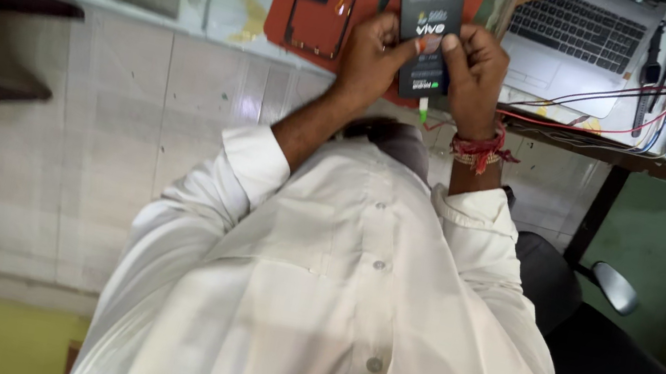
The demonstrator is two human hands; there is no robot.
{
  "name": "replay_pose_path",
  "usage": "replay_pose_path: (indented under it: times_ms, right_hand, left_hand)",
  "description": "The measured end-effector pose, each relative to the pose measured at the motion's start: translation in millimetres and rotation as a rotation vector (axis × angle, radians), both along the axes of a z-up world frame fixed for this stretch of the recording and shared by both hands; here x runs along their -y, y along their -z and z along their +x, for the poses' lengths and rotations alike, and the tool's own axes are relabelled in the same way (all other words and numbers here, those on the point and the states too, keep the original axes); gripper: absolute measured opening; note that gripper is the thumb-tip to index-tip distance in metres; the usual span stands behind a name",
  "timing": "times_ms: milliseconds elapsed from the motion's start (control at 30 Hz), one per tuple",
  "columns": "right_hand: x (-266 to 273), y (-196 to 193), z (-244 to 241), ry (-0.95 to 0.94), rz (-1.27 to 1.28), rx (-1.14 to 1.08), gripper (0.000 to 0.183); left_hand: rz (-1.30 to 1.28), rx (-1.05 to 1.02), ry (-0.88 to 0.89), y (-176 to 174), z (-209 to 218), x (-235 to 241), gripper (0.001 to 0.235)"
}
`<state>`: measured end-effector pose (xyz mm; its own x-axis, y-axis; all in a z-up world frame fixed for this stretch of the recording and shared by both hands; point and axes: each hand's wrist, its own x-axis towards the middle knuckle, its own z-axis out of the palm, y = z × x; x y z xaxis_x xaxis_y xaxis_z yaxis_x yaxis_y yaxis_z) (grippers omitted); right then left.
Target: The person holds a smartphone connected to a power source and repeatedly taps the screen to navigate menus. The person also briefly handles a disassembled phone frame on the workbench.
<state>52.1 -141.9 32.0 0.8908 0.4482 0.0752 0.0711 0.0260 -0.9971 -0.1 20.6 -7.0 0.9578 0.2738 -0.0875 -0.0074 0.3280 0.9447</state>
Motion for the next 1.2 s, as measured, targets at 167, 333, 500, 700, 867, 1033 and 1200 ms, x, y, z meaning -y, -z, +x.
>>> replay_pose_path:
  times_ms: [167,333,500,700,867,1033,1200]
  right_hand:
    - [1,0,-2,0.020,-0.032,-0.029,0.008]
    - [0,4,-1,0.014,-0.020,-0.049,0.010]
    - [0,3,-1,0.034,-0.068,0.019,0.011]
    - [2,2,-3,0.009,-0.022,-0.022,0.010]
    - [-1,2,-6,0.040,-0.060,0.010,0.010]
    - [2,2,-10,0.042,-0.066,-0.010,0.012]
    - [-3,-3,-6,-0.018,-0.040,0.019,0.012]
  left_hand:
    - [-0.126,-0.032,0.044,-7,-4,-1,0.011]
    - [-0.077,-0.077,0.036,-6,-1,-3,0.010]
    - [-0.026,-0.135,0.079,-9,-3,-6,0.011]
    - [-0.146,-0.062,0.067,-8,-3,-4,0.011]
    - [-0.027,-0.094,0.075,-12,-5,-6,0.010]
    - [-0.169,-0.104,0.110,-13,-8,-7,0.012]
    - [-0.181,-0.002,0.110,-13,-9,-10,0.012]
